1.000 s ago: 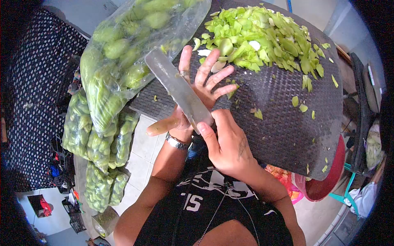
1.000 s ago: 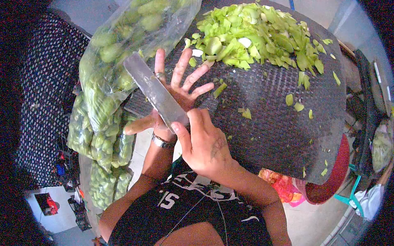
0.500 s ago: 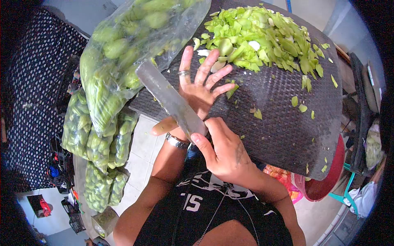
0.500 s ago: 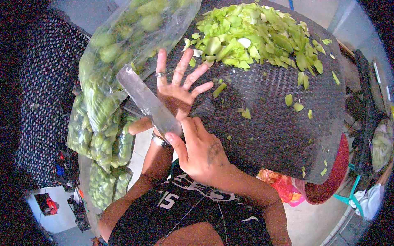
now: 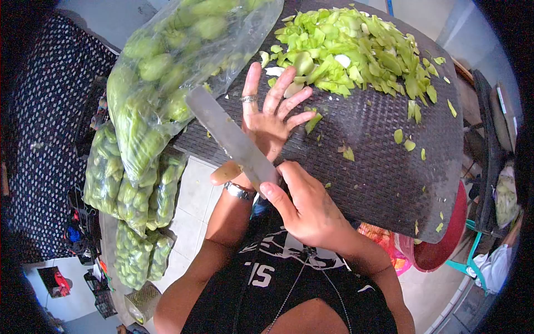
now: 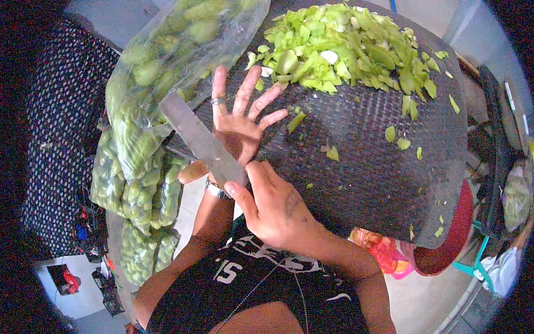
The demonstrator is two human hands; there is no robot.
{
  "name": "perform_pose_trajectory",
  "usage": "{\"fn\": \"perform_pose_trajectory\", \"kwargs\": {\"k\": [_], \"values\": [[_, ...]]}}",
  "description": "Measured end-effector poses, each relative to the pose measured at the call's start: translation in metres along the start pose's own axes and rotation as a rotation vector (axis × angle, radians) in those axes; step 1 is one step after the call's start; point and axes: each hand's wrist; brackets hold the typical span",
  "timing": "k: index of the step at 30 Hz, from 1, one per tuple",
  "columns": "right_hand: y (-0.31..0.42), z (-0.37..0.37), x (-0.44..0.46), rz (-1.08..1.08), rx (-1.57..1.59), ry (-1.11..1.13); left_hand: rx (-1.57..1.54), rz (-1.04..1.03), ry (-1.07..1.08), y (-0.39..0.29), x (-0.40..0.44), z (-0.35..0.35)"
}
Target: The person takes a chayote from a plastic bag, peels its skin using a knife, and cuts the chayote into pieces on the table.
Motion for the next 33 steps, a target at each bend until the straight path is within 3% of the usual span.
{"fn": "perform_pose_trajectory", "kwargs": {"k": [8,11,21,30,33], "values": [[0.009,0.014,-0.003,0.006,0.034,0.067,0.118,0.05,-0.001,0.0,-0.001,0.015],[0.005,0.014,0.0,-0.017,-0.002,-0.019,-0.016,0.082,0.004,-0.001,-0.002,0.021],[0.006,0.015,-0.002,-0.012,-0.022,0.049,0.11,0.091,-0.012,-0.003,0.0,0.017],[0.016,0.022,-0.009,0.011,-0.028,0.047,0.009,0.13,-0.071,-0.004,-0.002,0.014],[0.005,0.023,-0.004,0.014,-0.077,-0.019,0.067,0.138,-0.006,-0.004,-0.001,0.017]]}}
Point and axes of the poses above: each hand's wrist, its own x-axis towards the middle knuckle, its own z-axis out of the back of the hand, y = z × x, and after that the axes turned 5 degrees about z, right-handed
